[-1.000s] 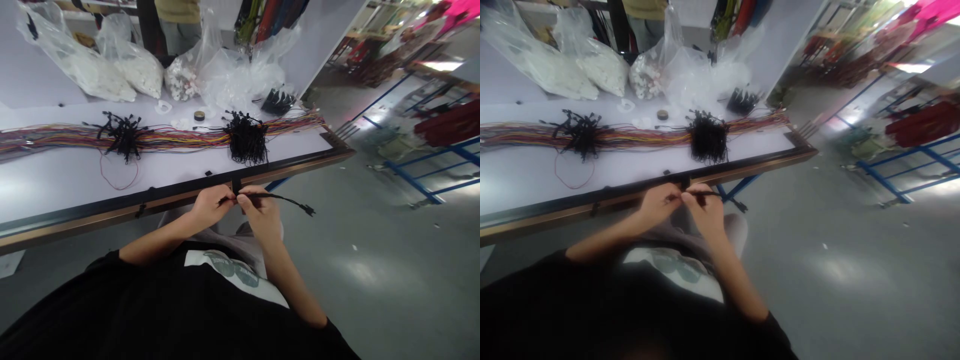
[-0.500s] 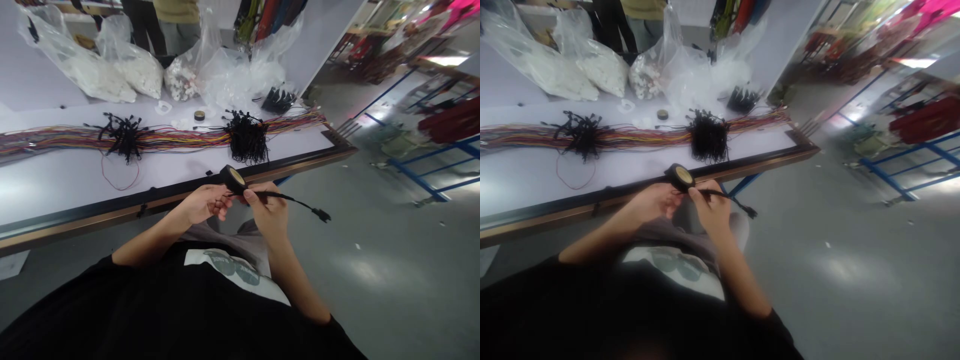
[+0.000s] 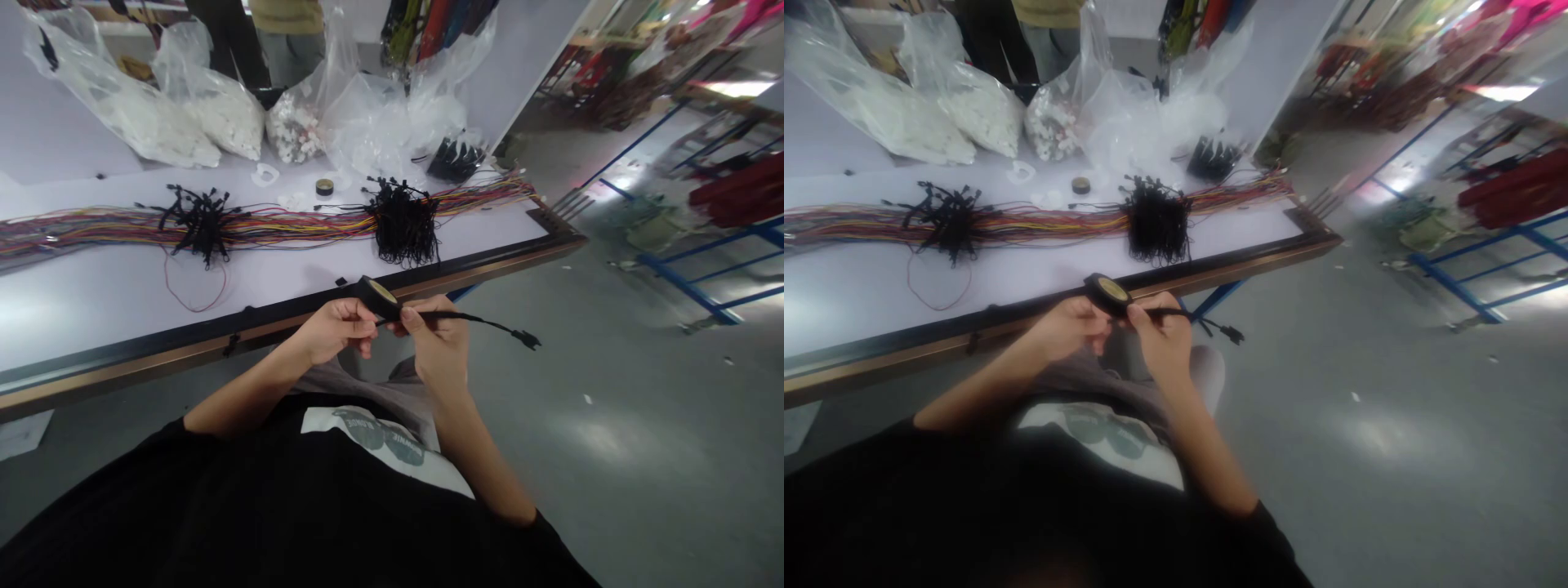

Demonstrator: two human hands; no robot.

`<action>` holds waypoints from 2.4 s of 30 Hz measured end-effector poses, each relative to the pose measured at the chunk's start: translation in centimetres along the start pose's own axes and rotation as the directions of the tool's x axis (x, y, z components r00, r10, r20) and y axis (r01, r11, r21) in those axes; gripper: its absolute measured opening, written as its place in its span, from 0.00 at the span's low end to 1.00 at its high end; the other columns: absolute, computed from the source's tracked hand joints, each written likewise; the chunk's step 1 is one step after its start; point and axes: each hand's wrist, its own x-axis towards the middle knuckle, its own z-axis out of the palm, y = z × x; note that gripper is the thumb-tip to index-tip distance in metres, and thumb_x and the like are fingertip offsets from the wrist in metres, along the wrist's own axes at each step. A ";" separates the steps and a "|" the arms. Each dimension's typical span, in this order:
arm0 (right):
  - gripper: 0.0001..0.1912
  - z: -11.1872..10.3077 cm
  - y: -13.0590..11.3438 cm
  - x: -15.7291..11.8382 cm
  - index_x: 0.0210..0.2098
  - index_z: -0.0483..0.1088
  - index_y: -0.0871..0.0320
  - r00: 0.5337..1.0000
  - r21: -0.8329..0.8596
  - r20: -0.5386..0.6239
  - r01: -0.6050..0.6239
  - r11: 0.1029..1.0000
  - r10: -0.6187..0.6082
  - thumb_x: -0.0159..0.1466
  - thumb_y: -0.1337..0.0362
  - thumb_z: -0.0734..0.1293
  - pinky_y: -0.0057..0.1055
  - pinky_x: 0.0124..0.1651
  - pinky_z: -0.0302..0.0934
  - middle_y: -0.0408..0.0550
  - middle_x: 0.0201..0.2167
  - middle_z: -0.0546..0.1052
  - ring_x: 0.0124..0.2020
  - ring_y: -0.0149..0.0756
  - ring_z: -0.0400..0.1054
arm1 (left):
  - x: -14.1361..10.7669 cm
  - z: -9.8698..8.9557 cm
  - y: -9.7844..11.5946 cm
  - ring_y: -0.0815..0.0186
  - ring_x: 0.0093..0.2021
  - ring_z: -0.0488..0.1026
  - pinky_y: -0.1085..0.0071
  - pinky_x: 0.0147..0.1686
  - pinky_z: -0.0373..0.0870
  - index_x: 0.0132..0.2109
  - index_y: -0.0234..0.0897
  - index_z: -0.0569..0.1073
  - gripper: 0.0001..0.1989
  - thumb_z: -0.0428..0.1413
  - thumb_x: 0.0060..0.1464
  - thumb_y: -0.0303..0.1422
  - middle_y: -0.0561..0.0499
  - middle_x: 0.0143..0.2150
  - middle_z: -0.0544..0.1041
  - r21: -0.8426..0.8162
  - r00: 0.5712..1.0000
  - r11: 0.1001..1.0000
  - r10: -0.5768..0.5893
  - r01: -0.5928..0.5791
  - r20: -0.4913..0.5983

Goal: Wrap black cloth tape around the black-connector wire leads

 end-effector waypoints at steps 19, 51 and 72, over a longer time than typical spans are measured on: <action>0.10 -0.7 -1.3 -0.5 0.21 0.67 0.55 0.991 -0.300 -0.125 0.000 0.954 -0.040 0.57 0.60 0.67 0.33 0.33 0.62 0.39 0.19 0.72 0.24 0.33 0.67 | -2.0 1.4 0.5 0.55 0.50 0.69 0.61 0.49 0.67 0.48 0.36 0.70 0.35 0.70 0.29 0.40 0.42 0.51 0.70 0.544 0.956 0.786 0.233 -0.294 0.180; 0.11 0.3 -0.1 -0.6 0.24 0.67 0.54 0.986 -0.102 -0.113 -0.133 0.986 0.121 0.55 0.56 0.69 0.32 0.29 0.63 0.40 0.20 0.74 0.23 0.34 0.69 | -0.4 1.8 0.0 0.71 0.28 0.68 0.72 0.31 0.68 0.33 0.34 0.68 0.21 0.65 0.36 0.43 0.53 0.28 0.71 0.159 0.967 0.969 0.212 -0.189 -0.143; 0.05 0.7 -1.5 -0.5 0.26 0.69 0.53 0.997 -0.281 0.068 -0.001 0.960 0.021 0.56 0.61 0.67 0.34 0.36 0.62 0.41 0.25 0.73 0.31 0.35 0.68 | 0.0 2.4 0.2 0.66 0.33 0.68 0.72 0.37 0.64 0.25 0.38 0.69 0.05 0.55 0.46 0.25 0.53 0.27 0.71 0.834 0.858 0.502 0.508 -0.227 -0.072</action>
